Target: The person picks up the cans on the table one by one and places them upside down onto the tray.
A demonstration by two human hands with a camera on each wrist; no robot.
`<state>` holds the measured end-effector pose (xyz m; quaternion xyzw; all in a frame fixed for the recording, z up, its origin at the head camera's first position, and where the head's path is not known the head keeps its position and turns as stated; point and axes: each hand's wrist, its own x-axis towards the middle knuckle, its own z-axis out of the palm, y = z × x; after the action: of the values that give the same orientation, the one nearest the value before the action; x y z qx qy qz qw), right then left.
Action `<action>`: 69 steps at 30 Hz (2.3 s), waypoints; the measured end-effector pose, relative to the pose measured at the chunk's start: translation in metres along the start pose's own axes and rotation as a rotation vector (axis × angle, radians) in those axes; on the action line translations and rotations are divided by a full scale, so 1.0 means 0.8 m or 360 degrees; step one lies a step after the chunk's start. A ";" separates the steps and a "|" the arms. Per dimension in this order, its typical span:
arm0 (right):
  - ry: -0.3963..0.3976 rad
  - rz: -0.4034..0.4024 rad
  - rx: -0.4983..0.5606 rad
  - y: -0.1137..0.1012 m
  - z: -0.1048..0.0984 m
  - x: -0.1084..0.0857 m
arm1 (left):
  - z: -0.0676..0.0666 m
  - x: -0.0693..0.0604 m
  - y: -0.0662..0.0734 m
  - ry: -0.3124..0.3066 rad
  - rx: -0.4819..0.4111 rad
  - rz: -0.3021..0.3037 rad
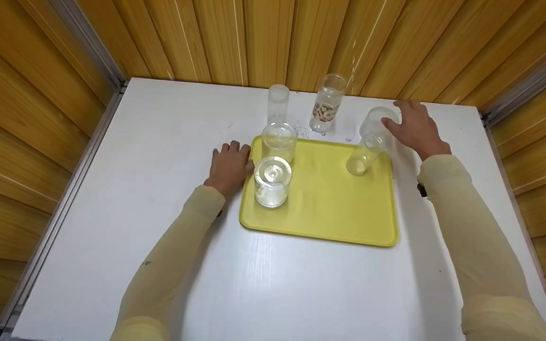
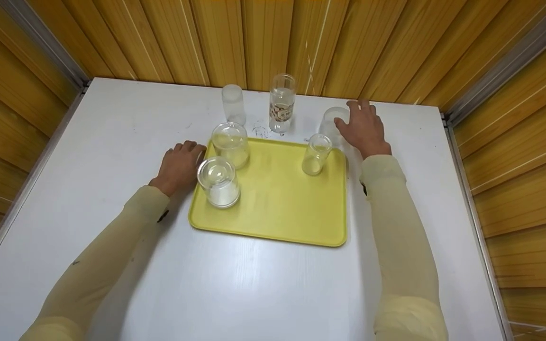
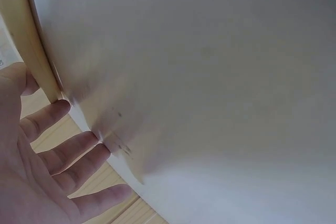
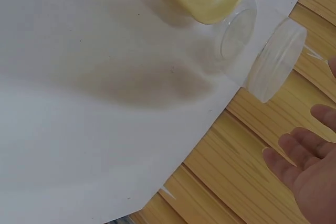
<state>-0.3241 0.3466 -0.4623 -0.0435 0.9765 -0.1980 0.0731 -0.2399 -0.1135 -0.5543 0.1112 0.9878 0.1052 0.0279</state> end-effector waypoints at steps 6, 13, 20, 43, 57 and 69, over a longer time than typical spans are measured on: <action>-0.0077 0.0057 0.0026 -0.004 0.009 0.013 | -0.001 0.001 -0.001 -0.0007 0.0003 -0.0004; -0.0154 0.0085 0.0023 -0.007 0.018 0.025 | -0.001 0.002 0.000 -0.0053 -0.0004 -0.0034; -0.0207 0.0072 0.0017 -0.010 0.028 0.031 | 0.000 0.003 0.000 -0.0043 0.0001 -0.0036; -0.0048 0.0123 0.0050 -0.007 0.026 0.025 | 0.001 0.002 -0.001 -0.0038 0.0015 -0.0034; 0.0148 0.0125 0.0151 -0.012 0.006 -0.005 | 0.001 0.001 -0.001 -0.0020 -0.0018 -0.0020; 0.0381 -0.0069 -0.0009 -0.033 -0.009 -0.032 | -0.001 -0.002 0.000 0.0002 0.0008 0.0002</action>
<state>-0.2985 0.3281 -0.4426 -0.0409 0.9776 -0.2005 -0.0484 -0.2385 -0.1140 -0.5536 0.1119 0.9880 0.1028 0.0268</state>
